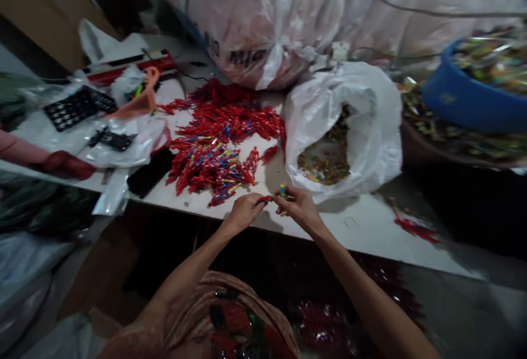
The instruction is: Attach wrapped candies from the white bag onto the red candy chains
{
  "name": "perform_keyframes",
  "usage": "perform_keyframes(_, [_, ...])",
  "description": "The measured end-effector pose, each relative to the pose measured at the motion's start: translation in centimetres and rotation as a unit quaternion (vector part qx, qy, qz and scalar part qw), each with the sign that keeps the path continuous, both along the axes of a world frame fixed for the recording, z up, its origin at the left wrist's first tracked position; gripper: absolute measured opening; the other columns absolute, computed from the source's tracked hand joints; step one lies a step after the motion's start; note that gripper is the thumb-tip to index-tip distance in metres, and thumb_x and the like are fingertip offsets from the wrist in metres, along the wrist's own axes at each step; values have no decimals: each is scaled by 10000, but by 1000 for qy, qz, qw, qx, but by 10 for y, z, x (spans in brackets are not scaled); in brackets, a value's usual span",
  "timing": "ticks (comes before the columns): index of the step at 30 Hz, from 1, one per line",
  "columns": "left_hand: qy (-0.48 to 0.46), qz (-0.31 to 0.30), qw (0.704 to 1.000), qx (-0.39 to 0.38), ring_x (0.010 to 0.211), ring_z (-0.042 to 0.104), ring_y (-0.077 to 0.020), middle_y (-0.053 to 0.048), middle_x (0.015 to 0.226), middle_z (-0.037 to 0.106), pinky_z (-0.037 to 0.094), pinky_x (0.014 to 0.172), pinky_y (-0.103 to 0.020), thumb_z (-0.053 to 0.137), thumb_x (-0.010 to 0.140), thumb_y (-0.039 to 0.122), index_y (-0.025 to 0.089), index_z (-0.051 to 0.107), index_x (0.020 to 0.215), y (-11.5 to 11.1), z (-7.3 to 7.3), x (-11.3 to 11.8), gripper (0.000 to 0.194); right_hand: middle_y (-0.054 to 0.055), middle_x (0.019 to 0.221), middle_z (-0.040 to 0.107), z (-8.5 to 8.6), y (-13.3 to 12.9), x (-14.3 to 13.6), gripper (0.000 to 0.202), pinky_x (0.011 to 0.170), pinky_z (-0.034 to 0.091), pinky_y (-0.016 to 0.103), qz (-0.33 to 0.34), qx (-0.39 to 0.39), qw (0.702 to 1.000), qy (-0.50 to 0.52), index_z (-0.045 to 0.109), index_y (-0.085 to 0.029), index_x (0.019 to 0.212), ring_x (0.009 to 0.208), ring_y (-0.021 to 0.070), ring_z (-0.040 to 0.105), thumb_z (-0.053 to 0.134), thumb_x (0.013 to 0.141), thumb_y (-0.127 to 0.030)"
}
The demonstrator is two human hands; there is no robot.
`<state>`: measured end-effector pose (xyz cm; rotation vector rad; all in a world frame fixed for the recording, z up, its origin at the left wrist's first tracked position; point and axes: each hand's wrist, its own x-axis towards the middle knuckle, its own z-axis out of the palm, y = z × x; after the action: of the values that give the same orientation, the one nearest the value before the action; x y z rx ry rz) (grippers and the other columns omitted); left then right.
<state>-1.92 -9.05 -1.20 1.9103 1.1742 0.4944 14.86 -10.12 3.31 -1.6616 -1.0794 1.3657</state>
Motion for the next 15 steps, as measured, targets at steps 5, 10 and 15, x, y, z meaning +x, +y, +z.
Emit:
perform_keyframes(5, [57,-58,995,52,819,619,-179,-48,867,687,442,716,-263,516,888,287,174,699,909,15,9,-9,216,23,474,602,2,22,-5,331,418,428,222,52,-22,998,40,639,-129,702,410,135,564,756,531,-387])
perform_keyframes(10, [147,32,975,161,991,602,-220,-98,1056,651,472,831,-321,510,901,286,180,647,1093,38,19,-16,259,35,526,623,-8,54,-20,360,451,449,233,-14,30,999,41,641,-131,753,444,144,585,745,540,-403])
perform_keyframes(15, [91,128,931,330,1249,460,-236,-111,1334,529,355,1060,-398,506,908,300,208,555,1271,89,31,-63,378,74,718,675,-30,78,-25,516,463,468,272,-75,151,982,-83,651,-122,946,527,176,615,601,655,-545])
